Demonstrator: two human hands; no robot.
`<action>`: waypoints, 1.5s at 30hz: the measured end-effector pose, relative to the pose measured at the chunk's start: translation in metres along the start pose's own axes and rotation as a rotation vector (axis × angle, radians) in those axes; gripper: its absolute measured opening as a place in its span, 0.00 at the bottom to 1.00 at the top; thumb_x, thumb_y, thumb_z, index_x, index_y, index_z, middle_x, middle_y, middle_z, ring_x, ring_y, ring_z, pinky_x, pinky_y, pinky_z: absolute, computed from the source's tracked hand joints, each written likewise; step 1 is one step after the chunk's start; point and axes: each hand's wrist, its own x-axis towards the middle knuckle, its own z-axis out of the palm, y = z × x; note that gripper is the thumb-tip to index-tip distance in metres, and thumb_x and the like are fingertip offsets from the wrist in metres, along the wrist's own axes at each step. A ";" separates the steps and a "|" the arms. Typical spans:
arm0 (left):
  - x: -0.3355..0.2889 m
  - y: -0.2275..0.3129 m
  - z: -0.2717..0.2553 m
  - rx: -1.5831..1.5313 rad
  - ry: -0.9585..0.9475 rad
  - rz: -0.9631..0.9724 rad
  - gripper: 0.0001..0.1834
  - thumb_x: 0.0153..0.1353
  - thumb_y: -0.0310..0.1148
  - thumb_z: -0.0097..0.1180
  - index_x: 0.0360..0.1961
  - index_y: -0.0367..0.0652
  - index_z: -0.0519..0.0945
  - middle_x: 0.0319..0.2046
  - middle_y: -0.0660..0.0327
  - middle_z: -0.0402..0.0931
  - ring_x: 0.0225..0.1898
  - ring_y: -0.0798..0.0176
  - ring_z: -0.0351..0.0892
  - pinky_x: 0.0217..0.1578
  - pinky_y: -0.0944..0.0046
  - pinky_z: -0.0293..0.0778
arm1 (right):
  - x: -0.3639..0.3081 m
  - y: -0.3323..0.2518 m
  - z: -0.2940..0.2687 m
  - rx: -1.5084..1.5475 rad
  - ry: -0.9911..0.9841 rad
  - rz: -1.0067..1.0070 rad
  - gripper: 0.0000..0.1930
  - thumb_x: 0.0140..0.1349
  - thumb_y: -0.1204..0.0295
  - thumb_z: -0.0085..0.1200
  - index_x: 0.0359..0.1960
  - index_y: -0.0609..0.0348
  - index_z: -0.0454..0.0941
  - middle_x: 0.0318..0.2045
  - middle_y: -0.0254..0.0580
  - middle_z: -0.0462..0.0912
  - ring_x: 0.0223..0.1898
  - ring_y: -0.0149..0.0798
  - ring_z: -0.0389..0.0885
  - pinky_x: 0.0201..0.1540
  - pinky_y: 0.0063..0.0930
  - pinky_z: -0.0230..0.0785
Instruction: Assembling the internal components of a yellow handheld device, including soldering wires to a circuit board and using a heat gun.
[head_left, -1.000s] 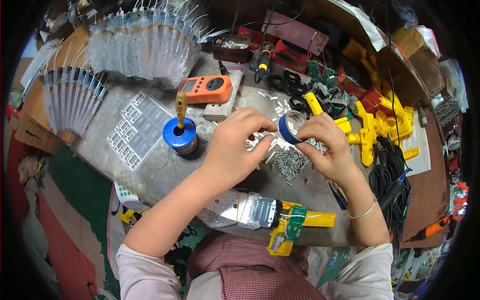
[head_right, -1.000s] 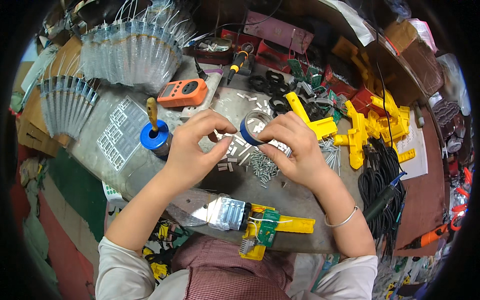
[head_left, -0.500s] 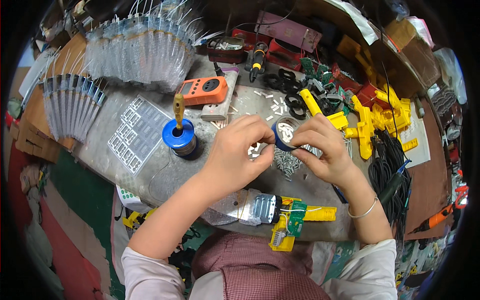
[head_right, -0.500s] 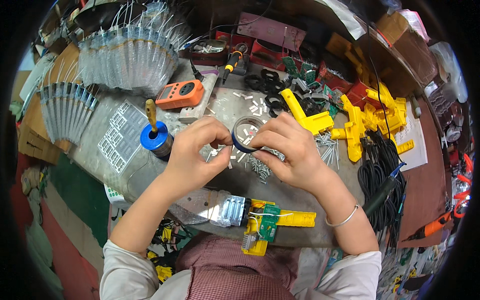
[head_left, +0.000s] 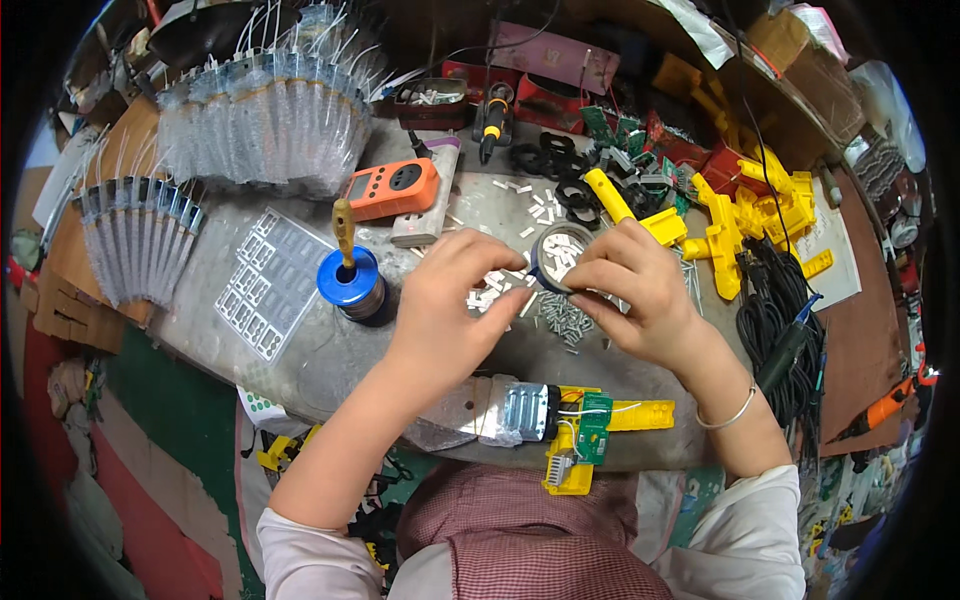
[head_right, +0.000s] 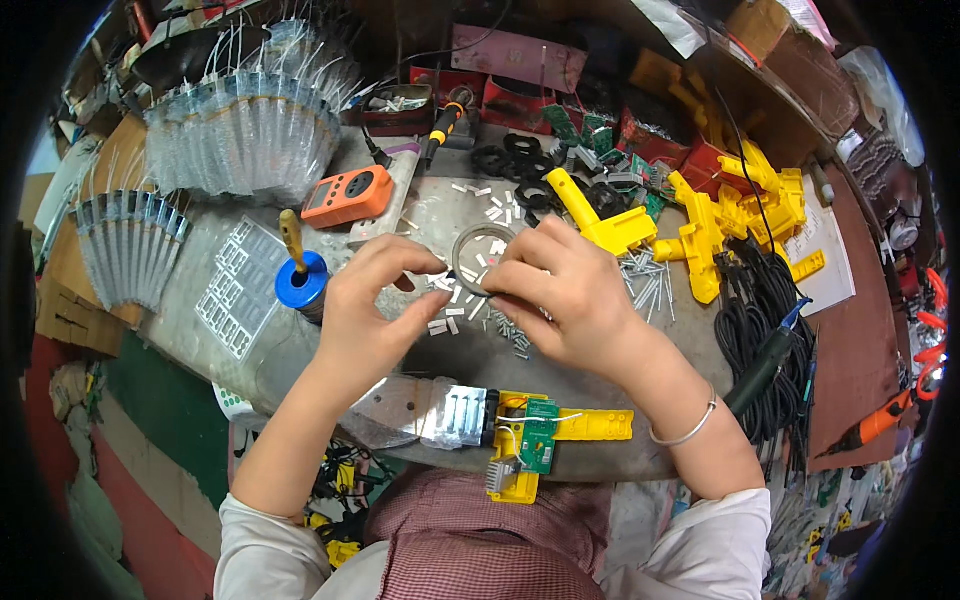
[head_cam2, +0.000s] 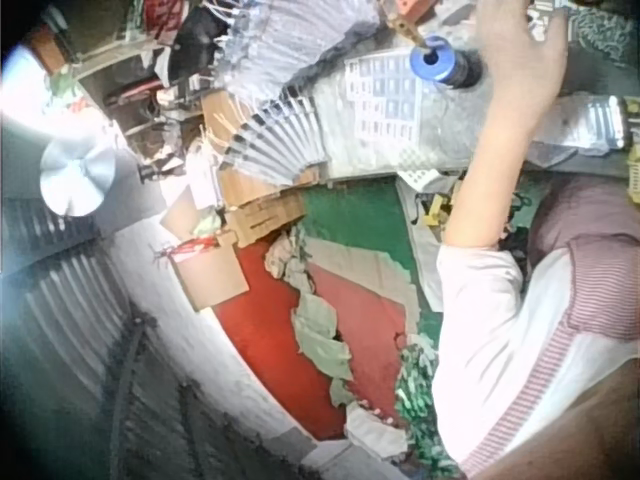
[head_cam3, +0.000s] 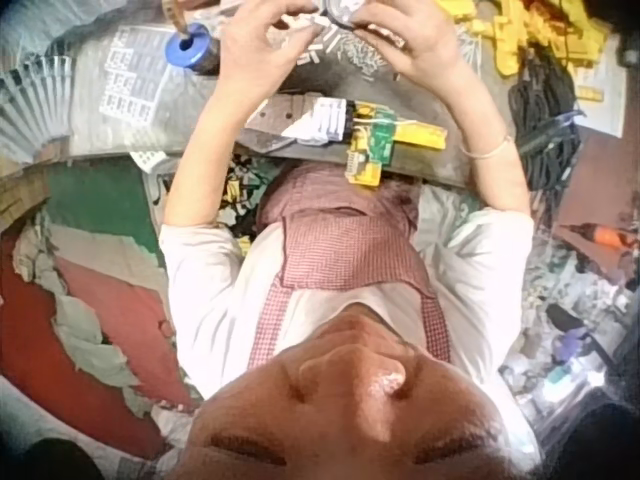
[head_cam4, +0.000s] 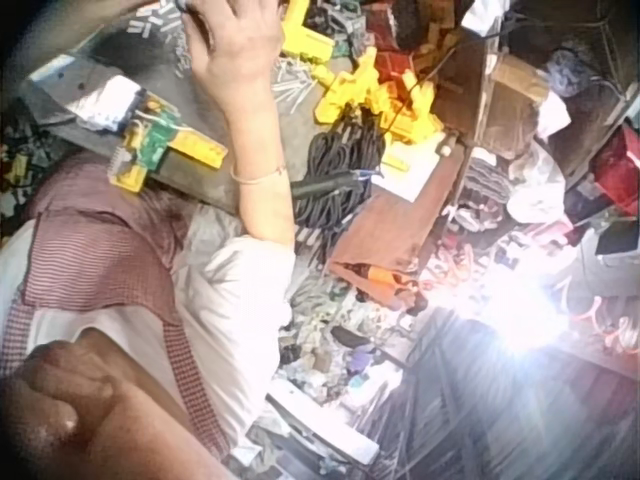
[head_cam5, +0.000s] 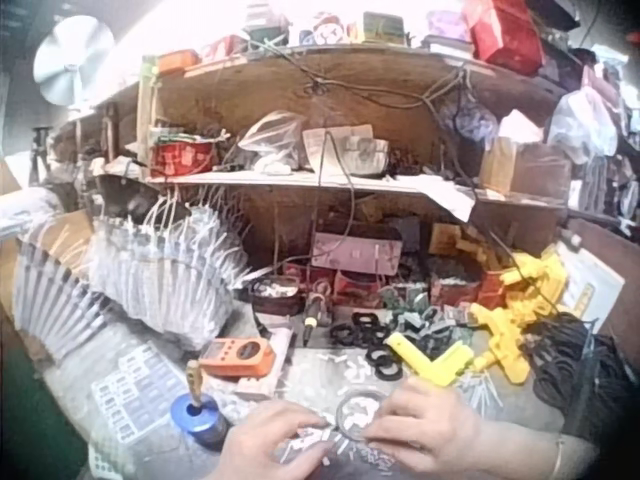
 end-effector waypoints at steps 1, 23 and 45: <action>0.001 0.001 0.002 0.066 0.008 0.070 0.11 0.48 0.21 0.66 0.34 0.37 0.81 0.35 0.59 0.79 0.37 0.62 0.79 0.34 0.66 0.74 | 0.000 -0.002 0.000 -0.036 -0.010 -0.018 0.12 0.46 0.76 0.66 0.35 0.54 0.81 0.31 0.39 0.77 0.33 0.45 0.75 0.34 0.35 0.70; 0.024 -0.017 -0.021 0.131 -0.137 -0.022 0.05 0.51 0.22 0.61 0.29 0.35 0.77 0.28 0.60 0.75 0.30 0.65 0.74 0.33 0.67 0.68 | -0.012 0.053 0.031 0.273 -0.071 0.192 0.10 0.61 0.67 0.60 0.39 0.59 0.82 0.34 0.43 0.83 0.39 0.49 0.82 0.40 0.38 0.73; 0.019 -0.078 0.021 0.355 -0.111 -0.206 0.07 0.53 0.27 0.63 0.32 0.36 0.84 0.26 0.52 0.82 0.27 0.57 0.82 0.34 0.61 0.76 | -0.164 0.010 -0.035 -0.370 -0.403 0.853 0.23 0.45 0.75 0.60 0.47 0.57 0.73 0.40 0.50 0.77 0.44 0.56 0.77 0.45 0.45 0.72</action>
